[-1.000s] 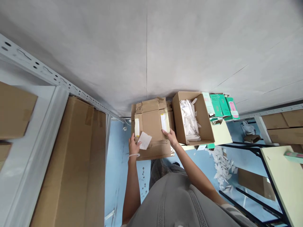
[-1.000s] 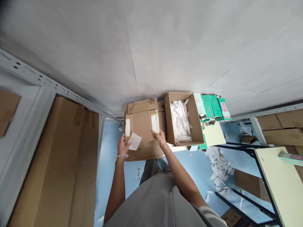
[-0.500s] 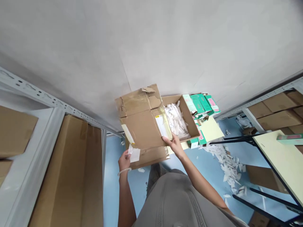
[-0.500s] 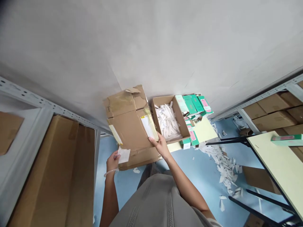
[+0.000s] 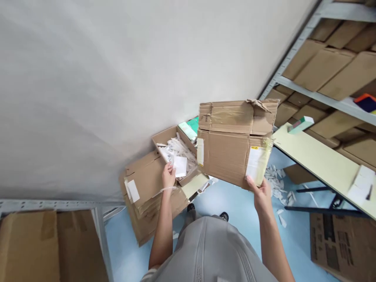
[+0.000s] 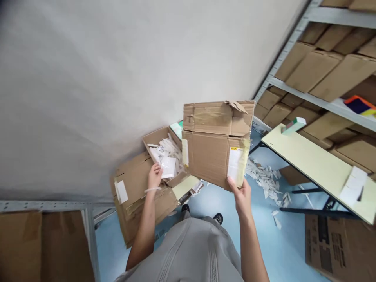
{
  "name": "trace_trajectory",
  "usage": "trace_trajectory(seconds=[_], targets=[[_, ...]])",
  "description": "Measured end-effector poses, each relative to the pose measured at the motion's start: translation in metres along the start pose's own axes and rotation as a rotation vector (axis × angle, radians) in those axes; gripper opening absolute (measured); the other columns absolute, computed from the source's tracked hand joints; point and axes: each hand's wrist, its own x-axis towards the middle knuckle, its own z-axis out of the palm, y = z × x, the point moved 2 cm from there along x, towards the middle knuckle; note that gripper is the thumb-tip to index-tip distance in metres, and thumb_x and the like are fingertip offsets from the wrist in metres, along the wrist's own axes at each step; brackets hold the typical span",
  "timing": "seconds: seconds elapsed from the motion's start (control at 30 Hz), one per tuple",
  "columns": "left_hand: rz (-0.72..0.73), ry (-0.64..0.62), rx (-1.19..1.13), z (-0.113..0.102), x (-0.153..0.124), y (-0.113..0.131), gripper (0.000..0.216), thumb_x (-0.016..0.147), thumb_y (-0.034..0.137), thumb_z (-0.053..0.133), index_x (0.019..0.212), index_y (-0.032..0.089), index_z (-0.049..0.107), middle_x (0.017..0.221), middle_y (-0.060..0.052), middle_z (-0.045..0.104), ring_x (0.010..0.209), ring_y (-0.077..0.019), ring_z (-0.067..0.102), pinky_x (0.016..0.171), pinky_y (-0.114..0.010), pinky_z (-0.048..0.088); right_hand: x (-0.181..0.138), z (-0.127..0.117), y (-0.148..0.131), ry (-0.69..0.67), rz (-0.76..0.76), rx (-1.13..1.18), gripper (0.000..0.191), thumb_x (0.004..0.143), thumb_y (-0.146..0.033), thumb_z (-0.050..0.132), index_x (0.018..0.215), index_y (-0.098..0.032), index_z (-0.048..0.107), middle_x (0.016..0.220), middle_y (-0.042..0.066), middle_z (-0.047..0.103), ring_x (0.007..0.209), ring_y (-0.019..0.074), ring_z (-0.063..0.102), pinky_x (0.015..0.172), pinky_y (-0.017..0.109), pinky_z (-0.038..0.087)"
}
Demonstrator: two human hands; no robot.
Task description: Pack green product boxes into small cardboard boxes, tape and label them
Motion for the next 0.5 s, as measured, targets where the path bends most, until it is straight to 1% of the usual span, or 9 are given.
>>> trace_trajectory(seconds=[0.07, 0.13, 0.2, 0.27, 0.33, 0.43, 0.5], targets=[[0.041, 0.07, 0.088, 0.017, -0.003, 0.007, 0.048, 0.077, 0.018, 0.058, 0.124, 0.013, 0.053, 0.115, -0.016, 0.061, 0.106, -0.0254, 0.062, 0.091, -0.041, 0.052, -0.001, -0.048, 0.013, 0.101, 0.027, -0.014, 0.054, 0.07, -0.047, 0.074, 0.114, -0.016, 0.066, 0.102, 0.011, 0.072, 0.092, 0.0251, 0.067, 0.08, 0.035, 0.052], [0.128, 0.14, 0.197, 0.031, -0.01, 0.016, 0.049, 0.077, 0.02, 0.059, 0.124, 0.014, 0.052, 0.12, -0.017, 0.057, 0.12, -0.0291, 0.053, 0.1, -0.046, 0.046, -0.004, -0.09, 0.023, 0.183, 0.052, -0.025, 0.057, 0.069, -0.048, 0.074, 0.115, -0.015, 0.066, 0.103, 0.011, 0.072, 0.093, 0.0257, 0.066, 0.08, 0.035, 0.052], [0.213, 0.166, 0.28, 0.046, -0.02, 0.03, 0.05, 0.078, 0.023, 0.06, 0.126, 0.012, 0.051, 0.121, -0.017, 0.055, 0.126, -0.031, 0.048, 0.107, -0.049, 0.039, -0.005, -0.124, 0.031, 0.238, 0.068, -0.044, 0.057, 0.069, -0.049, 0.073, 0.115, -0.015, 0.066, 0.105, 0.012, 0.072, 0.095, 0.0261, 0.065, 0.08, 0.035, 0.052], [0.274, 0.154, 0.317, 0.067, -0.031, 0.049, 0.05, 0.08, 0.025, 0.059, 0.128, 0.014, 0.049, 0.122, -0.016, 0.053, 0.126, -0.0309, 0.048, 0.108, -0.049, 0.036, -0.003, -0.152, 0.036, 0.275, 0.069, -0.072, 0.056, 0.07, -0.049, 0.072, 0.113, -0.015, 0.066, 0.107, 0.012, 0.071, 0.096, 0.0263, 0.064, 0.081, 0.035, 0.051], [0.325, 0.126, 0.321, 0.093, -0.043, 0.072, 0.05, 0.082, 0.027, 0.058, 0.129, 0.015, 0.048, 0.123, -0.015, 0.052, 0.125, -0.0302, 0.048, 0.108, -0.048, 0.036, 0.003, -0.176, 0.04, 0.3, 0.061, -0.109, 0.054, 0.071, -0.05, 0.07, 0.112, -0.014, 0.067, 0.108, 0.012, 0.071, 0.098, 0.0266, 0.063, 0.083, 0.036, 0.05], [0.401, 0.052, 0.303, 0.143, -0.065, 0.11, 0.051, 0.084, 0.03, 0.057, 0.132, 0.016, 0.047, 0.125, -0.016, 0.051, 0.125, -0.0295, 0.047, 0.107, -0.046, 0.037, 0.014, -0.207, 0.041, 0.306, 0.046, -0.166, 0.052, 0.074, -0.051, 0.067, 0.111, -0.014, 0.067, 0.107, 0.01, 0.071, 0.096, 0.0265, 0.063, 0.082, 0.036, 0.05], [0.451, -0.034, 0.285, 0.181, -0.082, 0.134, 0.051, 0.085, 0.032, 0.056, 0.133, 0.017, 0.046, 0.126, -0.016, 0.052, 0.125, -0.029, 0.047, 0.106, -0.046, 0.039, 0.02, -0.227, 0.041, 0.282, 0.039, -0.186, 0.049, 0.076, -0.05, 0.064, 0.109, -0.014, 0.068, 0.104, 0.009, 0.071, 0.093, 0.0257, 0.063, 0.08, 0.035, 0.05]])
